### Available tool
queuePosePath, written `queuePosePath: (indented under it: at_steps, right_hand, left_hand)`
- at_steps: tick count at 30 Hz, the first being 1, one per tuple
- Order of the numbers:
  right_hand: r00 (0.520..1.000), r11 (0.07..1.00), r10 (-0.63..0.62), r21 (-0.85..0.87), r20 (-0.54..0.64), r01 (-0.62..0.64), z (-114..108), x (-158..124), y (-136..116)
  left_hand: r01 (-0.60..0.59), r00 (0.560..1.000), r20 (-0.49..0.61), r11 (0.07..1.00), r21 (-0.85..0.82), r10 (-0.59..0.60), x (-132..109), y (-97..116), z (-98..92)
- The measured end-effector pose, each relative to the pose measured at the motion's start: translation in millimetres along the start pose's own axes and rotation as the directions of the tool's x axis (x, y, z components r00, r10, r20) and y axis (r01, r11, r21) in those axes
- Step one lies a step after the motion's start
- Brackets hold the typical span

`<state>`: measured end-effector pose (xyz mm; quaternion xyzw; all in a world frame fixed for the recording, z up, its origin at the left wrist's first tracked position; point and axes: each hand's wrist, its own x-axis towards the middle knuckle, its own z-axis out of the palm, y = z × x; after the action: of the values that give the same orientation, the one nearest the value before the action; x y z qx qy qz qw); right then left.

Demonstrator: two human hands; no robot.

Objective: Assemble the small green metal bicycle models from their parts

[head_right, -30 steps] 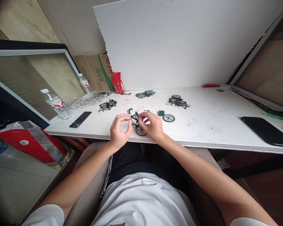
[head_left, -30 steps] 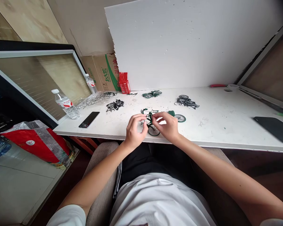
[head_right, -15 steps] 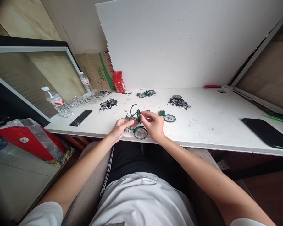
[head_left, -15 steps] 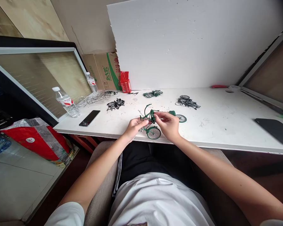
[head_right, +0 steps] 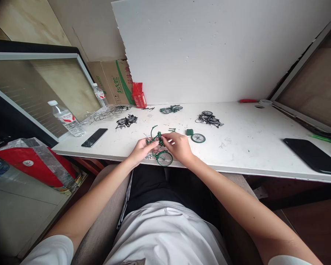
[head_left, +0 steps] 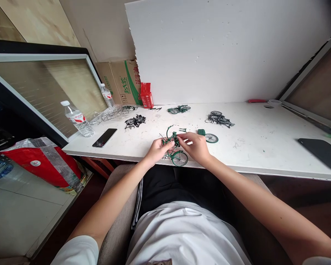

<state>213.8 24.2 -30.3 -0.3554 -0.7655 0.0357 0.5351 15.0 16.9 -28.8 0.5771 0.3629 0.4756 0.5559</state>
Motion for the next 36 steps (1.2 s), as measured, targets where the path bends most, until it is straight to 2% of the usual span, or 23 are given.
queuePosePath:
  at_steps: [5, 10, 14, 18, 25, 30, 36]
  right_hand:
    - [0.999, 0.998, -0.039, -0.05, 0.035, 0.041, -5, 4, -3]
    - [0.986, 0.984, -0.166, -0.075, -0.015, 0.164, -9, 5, -4]
    - [0.96, 0.959, -0.272, -0.107, -0.065, 0.264, -12, 8, -5]
    - [0.943, 0.945, -0.324, -0.081, -0.073, 0.318, -17, 14, -8]
    - [0.969, 0.969, -0.245, 0.004, 0.024, 0.245, -23, 17, -8]
    - [0.985, 0.981, -0.171, 0.093, 0.014, 0.169, -21, 15, -7]
    - [0.981, 0.98, -0.182, 0.091, 0.064, 0.176, -24, 17, -11]
  left_hand:
    - [-0.018, 1.0, 0.003, 1.0, 0.023, 0.018, 0, 1, -0.1]
    - [-0.143, 0.99, 0.02, 0.986, 0.086, 0.141, -5, 11, 1.7]
    - [-0.259, 0.966, 0.05, 0.931, 0.258, 0.255, -13, 23, 3.3]
    - [-0.313, 0.948, 0.067, 0.872, 0.377, 0.311, -19, 32, 5.2]
    - [-0.355, 0.934, 0.122, 0.825, 0.44, 0.337, -25, 43, 9.0]
    - [-0.338, 0.939, 0.107, 0.819, 0.463, 0.327, -26, 43, 8.5]
    - [-0.343, 0.938, 0.115, 0.823, 0.452, 0.327, -27, 44, 8.6]
